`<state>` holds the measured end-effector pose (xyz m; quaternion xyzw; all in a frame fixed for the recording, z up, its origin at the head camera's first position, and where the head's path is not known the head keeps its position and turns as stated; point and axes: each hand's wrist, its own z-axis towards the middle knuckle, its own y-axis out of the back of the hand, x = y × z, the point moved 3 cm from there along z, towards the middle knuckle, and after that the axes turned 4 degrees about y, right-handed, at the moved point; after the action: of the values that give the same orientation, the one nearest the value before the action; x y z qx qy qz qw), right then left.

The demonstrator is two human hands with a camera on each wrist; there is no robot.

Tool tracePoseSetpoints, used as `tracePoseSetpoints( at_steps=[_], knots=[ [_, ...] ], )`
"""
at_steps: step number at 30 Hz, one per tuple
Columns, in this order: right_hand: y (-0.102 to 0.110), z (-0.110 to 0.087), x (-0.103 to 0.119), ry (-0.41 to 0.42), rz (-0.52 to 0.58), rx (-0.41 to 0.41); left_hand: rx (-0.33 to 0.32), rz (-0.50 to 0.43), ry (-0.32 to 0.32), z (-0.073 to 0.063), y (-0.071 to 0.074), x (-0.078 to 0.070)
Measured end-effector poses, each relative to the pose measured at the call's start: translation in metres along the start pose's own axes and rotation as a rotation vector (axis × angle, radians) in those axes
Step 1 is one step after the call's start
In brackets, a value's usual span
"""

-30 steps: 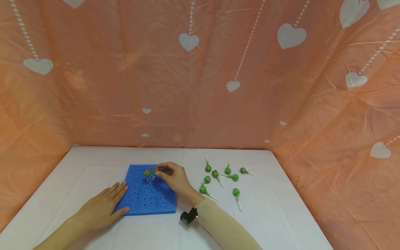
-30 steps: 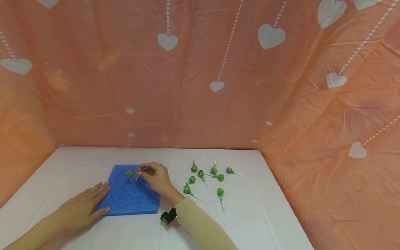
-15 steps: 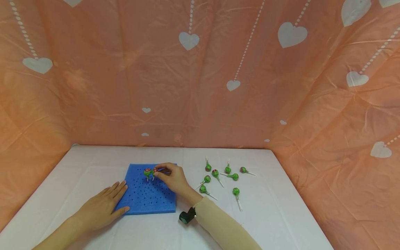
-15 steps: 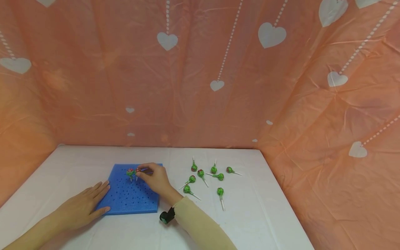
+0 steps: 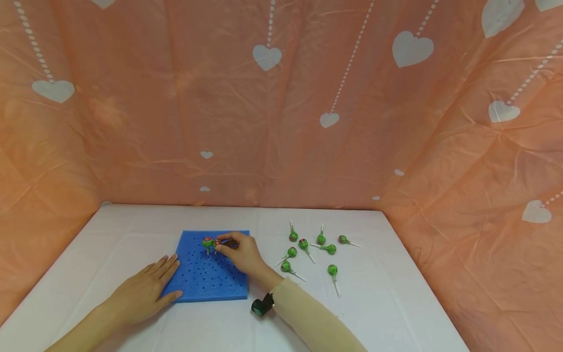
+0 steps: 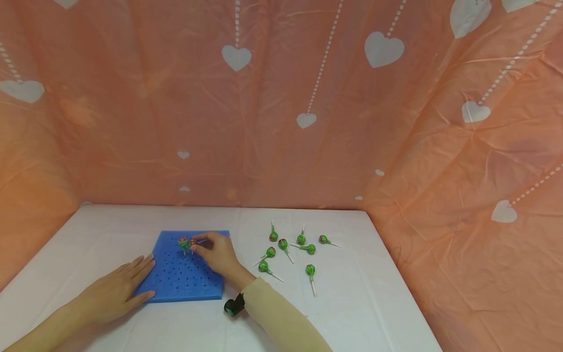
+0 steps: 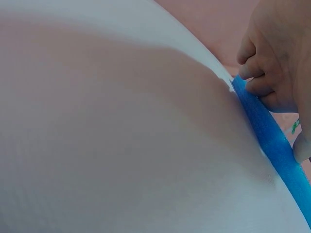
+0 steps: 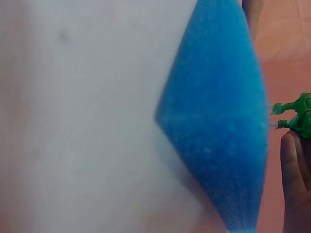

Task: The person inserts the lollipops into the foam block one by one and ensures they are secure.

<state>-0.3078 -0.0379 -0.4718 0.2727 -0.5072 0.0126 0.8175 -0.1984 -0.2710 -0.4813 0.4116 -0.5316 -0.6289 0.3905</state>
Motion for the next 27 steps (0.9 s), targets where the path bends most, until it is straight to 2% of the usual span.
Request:
tracePoseSetpoints(
  at_steps=[13, 27],
  knots=[
    [0.0012, -0.0004, 0.003, -0.015, -0.007, 0.004, 0.002, 0.0, -0.001, 0.0008, 0.0024, -0.0027],
    [0.0083, -0.0053, 0.0096, 0.004, 0.014, 0.066, -0.004, 0.0, -0.007, 0.0003, 0.0008, -0.0012]
  ],
)
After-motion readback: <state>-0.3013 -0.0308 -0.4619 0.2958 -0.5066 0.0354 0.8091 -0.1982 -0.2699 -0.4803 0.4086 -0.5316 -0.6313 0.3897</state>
